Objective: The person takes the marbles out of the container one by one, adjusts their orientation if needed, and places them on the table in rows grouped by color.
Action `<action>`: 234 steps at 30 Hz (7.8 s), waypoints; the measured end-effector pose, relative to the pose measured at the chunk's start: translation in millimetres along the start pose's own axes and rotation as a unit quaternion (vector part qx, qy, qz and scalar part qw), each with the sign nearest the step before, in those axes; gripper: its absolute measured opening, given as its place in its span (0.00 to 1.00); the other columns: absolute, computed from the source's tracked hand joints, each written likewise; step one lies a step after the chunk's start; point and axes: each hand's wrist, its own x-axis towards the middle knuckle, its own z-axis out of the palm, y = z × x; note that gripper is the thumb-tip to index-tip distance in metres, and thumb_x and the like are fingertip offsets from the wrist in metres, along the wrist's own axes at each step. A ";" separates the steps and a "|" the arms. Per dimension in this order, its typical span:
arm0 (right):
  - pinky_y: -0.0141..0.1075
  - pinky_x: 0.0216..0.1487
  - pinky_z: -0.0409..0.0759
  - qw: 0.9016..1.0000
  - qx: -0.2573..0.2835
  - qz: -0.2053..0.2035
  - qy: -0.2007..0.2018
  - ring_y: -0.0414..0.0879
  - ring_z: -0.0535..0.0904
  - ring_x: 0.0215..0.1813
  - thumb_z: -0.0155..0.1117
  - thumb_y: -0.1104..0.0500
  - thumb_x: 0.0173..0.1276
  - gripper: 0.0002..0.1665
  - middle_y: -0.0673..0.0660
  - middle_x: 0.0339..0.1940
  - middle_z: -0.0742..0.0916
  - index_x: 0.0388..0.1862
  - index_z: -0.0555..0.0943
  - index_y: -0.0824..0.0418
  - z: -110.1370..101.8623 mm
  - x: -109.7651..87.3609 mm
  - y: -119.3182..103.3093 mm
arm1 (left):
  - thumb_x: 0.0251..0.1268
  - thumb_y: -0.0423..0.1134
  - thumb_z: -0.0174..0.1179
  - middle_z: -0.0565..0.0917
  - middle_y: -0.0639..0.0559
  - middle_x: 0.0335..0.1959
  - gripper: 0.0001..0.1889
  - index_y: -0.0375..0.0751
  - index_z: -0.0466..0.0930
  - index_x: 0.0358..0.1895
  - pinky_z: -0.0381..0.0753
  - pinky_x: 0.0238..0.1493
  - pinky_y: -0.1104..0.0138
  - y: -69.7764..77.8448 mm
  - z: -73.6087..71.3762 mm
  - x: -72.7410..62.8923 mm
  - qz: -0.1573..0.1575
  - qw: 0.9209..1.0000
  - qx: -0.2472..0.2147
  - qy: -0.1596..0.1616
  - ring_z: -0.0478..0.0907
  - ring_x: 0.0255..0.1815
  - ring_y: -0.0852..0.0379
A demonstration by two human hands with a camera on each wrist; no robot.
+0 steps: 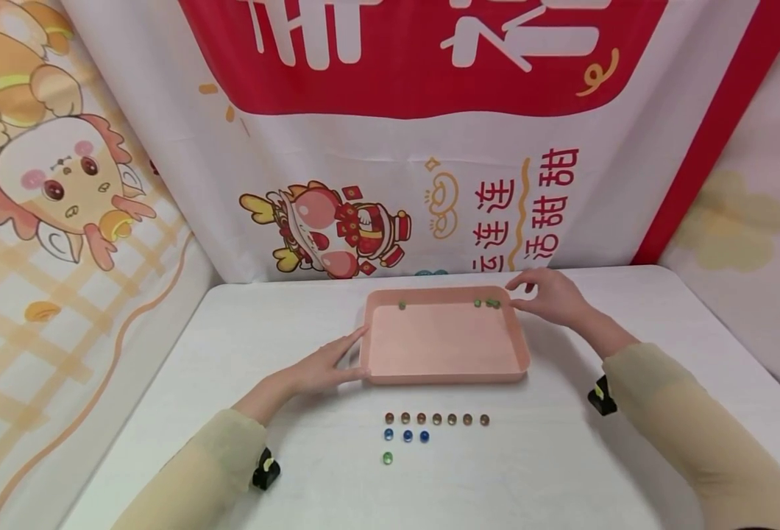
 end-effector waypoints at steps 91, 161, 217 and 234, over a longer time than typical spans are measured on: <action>0.37 0.25 0.70 0.998 -0.031 -0.044 -0.032 0.42 0.72 0.27 0.72 0.58 0.60 0.08 0.47 0.27 0.83 0.39 0.87 0.56 9.7 -6.9 -30.1 | 0.61 0.66 0.58 0.50 0.52 0.78 0.46 0.67 0.42 0.78 0.44 0.72 0.42 -0.1 1.6 1.3 0.001 1.000 0.001 0.005 0.45 0.77 0.47; 0.26 0.31 0.69 0.959 0.145 -0.166 -0.178 0.30 0.69 0.26 0.76 0.59 0.55 0.08 0.37 0.23 0.79 0.31 0.88 0.46 119.5 -98.6 -168.4 | 0.64 0.64 0.57 0.50 0.48 0.78 0.46 0.63 0.42 0.79 0.46 0.71 0.40 0.3 0.7 2.9 0.008 1.000 0.002 0.004 0.45 0.77 0.43; 0.35 0.31 0.78 0.983 0.121 -0.130 -0.035 0.43 0.77 0.39 0.76 0.62 0.58 0.14 0.44 0.39 0.84 0.42 0.85 0.50 25.2 -41.8 -98.9 | 0.63 0.63 0.59 0.49 0.49 0.78 0.46 0.64 0.42 0.79 0.46 0.71 0.41 1.0 0.6 1.0 0.006 1.000 -0.002 0.003 0.45 0.77 0.44; 0.39 0.34 0.73 0.995 0.074 -0.066 -0.007 0.52 0.76 0.40 0.75 0.64 0.57 0.17 0.52 0.36 0.84 0.46 0.84 0.61 14.9 -6.0 -37.7 | 0.59 0.67 0.59 0.49 0.52 0.78 0.48 0.68 0.41 0.78 0.47 0.72 0.42 -1.0 1.0 0.0 -0.011 1.000 -0.002 0.005 0.44 0.77 0.47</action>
